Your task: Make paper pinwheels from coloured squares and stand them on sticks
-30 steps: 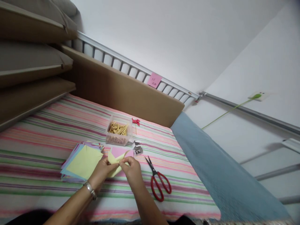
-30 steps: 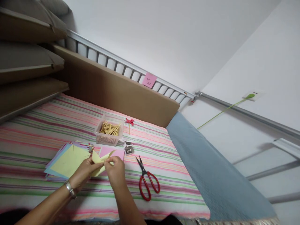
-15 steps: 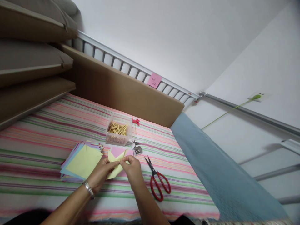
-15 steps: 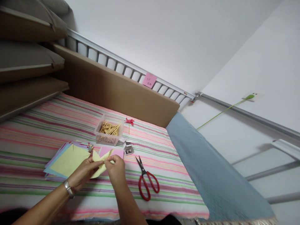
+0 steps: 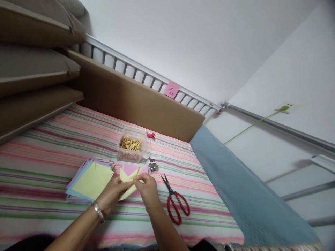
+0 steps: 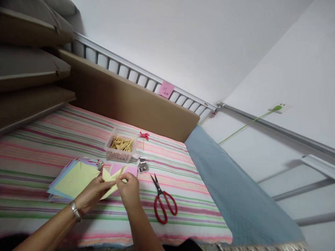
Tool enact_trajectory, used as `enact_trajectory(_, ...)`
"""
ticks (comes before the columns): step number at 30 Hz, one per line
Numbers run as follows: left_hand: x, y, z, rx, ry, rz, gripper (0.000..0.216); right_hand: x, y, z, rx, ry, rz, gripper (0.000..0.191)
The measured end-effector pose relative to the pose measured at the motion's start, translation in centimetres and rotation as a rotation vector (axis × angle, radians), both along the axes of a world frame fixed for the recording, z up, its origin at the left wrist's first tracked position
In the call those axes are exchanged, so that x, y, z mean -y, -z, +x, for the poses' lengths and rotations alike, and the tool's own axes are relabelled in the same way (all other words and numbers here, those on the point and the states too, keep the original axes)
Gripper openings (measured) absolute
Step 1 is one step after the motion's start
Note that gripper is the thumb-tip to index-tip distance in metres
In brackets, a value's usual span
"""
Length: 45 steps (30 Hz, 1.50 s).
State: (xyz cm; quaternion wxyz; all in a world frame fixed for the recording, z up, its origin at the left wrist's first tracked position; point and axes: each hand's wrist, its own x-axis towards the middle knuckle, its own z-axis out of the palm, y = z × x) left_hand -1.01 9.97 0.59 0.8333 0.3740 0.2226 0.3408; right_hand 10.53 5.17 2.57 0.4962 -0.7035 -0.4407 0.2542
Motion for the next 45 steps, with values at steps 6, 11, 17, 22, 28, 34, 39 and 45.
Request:
enact_trajectory(6, 0.1, -0.1, -0.1, 0.027, 0.0, -0.007, 0.03, 0.1, 0.0, 0.0, -0.015, -0.008, 0.007, 0.007)
enact_trajectory(11, 0.0, -0.3, -0.2, 0.04, 0.02, -0.026, 0.023, 0.2, -0.5, -0.3, -0.038, -0.001, 0.003, 0.006)
enact_trajectory(17, 0.3, -0.6, -0.3, 0.04, 0.015, -0.045, 0.016, 0.2, -0.6, -0.5, -0.061, -0.02, 0.019, 0.003)
enact_trajectory(22, 0.4, -0.5, -0.4, 0.004, -0.015, -0.051, 0.022, 0.1, 0.2, -0.2, -0.102, -0.076, 0.112, 0.006)
enact_trajectory(28, 0.0, 0.0, -0.2, 0.014, -0.016, -0.001, 0.029, 0.2, 0.2, -0.1, -0.163, -0.133, 0.143, 0.007)
enact_trajectory(34, -0.6, 0.1, -0.6, -0.168, -0.16, 0.071, 0.029, 0.9, -1.0, 0.4, -0.162, -0.286, 0.132, 0.008)
enact_trajectory(39, -0.8, 0.0, -1.3, -0.228, -0.172, 0.059, 0.033, -0.5, -3.2, 3.3, 0.03, -0.247, 0.152, 0.012)
enact_trajectory(45, -1.1, 0.6, -0.9, -0.314, -0.195, 0.119, 0.029, -7.4, -5.1, 6.0, 0.392, -0.202, 0.149, 0.015)
